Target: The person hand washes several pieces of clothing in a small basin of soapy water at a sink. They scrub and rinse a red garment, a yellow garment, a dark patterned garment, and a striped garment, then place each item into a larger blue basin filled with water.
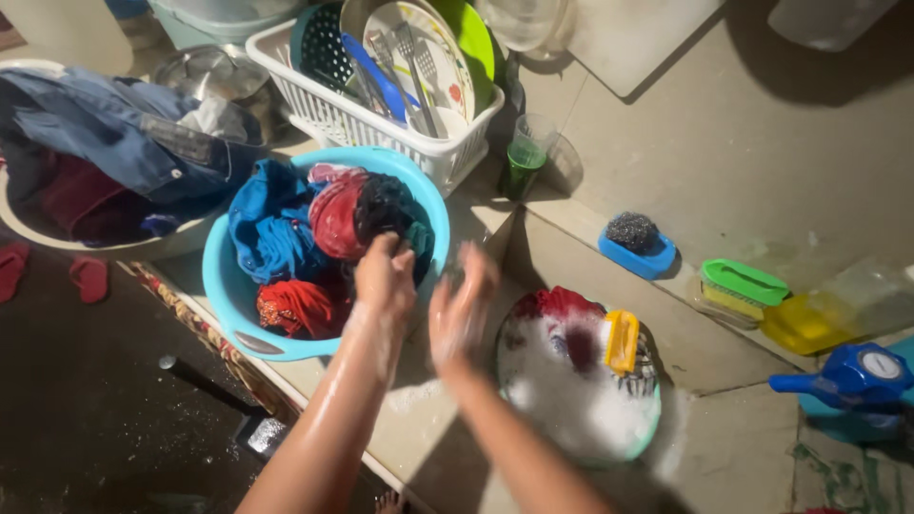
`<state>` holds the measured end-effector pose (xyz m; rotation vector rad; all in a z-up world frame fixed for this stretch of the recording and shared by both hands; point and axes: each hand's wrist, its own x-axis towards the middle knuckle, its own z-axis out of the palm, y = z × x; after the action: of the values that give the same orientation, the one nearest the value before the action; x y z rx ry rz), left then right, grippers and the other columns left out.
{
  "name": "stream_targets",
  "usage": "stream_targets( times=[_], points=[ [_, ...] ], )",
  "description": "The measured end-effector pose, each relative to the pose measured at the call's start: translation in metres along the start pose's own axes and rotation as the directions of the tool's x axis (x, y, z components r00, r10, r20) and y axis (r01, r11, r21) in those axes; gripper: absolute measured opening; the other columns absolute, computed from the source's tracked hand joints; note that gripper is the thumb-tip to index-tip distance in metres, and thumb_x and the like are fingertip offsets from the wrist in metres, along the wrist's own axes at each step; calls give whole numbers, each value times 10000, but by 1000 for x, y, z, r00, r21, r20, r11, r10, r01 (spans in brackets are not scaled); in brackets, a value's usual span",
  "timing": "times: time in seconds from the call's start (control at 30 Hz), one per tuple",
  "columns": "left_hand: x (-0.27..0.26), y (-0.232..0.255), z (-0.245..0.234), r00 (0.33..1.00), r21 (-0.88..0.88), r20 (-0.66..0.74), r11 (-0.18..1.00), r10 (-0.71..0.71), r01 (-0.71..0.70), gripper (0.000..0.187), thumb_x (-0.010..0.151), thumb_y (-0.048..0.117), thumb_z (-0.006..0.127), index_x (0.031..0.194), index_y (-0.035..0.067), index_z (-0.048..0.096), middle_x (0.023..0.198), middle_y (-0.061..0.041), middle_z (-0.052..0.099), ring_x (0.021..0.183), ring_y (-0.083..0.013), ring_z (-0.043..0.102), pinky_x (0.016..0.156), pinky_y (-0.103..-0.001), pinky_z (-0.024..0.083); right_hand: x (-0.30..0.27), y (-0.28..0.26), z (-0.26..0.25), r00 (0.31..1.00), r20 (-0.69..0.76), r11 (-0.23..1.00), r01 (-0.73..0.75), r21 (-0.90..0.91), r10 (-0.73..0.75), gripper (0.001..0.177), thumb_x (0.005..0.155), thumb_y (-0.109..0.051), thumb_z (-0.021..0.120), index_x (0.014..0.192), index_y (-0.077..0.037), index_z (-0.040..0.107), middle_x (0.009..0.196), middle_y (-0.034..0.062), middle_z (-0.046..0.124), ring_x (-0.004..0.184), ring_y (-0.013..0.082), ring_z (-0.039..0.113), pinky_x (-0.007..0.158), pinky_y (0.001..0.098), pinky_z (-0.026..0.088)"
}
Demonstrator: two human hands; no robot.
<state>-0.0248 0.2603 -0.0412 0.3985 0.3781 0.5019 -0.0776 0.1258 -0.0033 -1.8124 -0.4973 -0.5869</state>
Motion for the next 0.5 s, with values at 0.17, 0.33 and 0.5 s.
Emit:
stream_targets(
  times=[0.17, 0.33, 0.5],
  points=[
    [-92, -81, 11, 826, 424, 279, 709, 490, -563, 173, 965, 24, 554, 1134, 1, 582, 1127, -104, 655, 988, -221, 656, 877, -314, 547, -123, 13, -62, 811, 468, 819, 509, -265, -352, 477, 1015, -231, 542, 1456, -62, 477, 1463, 156, 528, 1359, 325, 477, 1117, 494, 370],
    [-146, -134, 1, 800, 632, 595, 569, 78, -526, 202, 841, 13, 535, 971, 25, 689, 1079, -134, 593, 950, -269, 646, 833, -377, 574, -162, 105, -136, 759, 651, 940, 218, -263, 6, 465, 1016, -258, 534, 1435, -61, 497, 1421, 146, 550, 1314, 315, 499, 1086, 487, 392],
    [-141, -169, -31, 611, 656, 754, 244, -239, -714, 207, 780, 42, 650, 977, 24, 711, 1041, -207, 598, 1039, -396, 601, 941, -441, 500, -147, 267, -177, 502, 508, 698, -329, -636, 700, 457, 1018, -285, 527, 1415, -59, 518, 1379, 136, 572, 1270, 304, 520, 1055, 479, 413]
  ],
)
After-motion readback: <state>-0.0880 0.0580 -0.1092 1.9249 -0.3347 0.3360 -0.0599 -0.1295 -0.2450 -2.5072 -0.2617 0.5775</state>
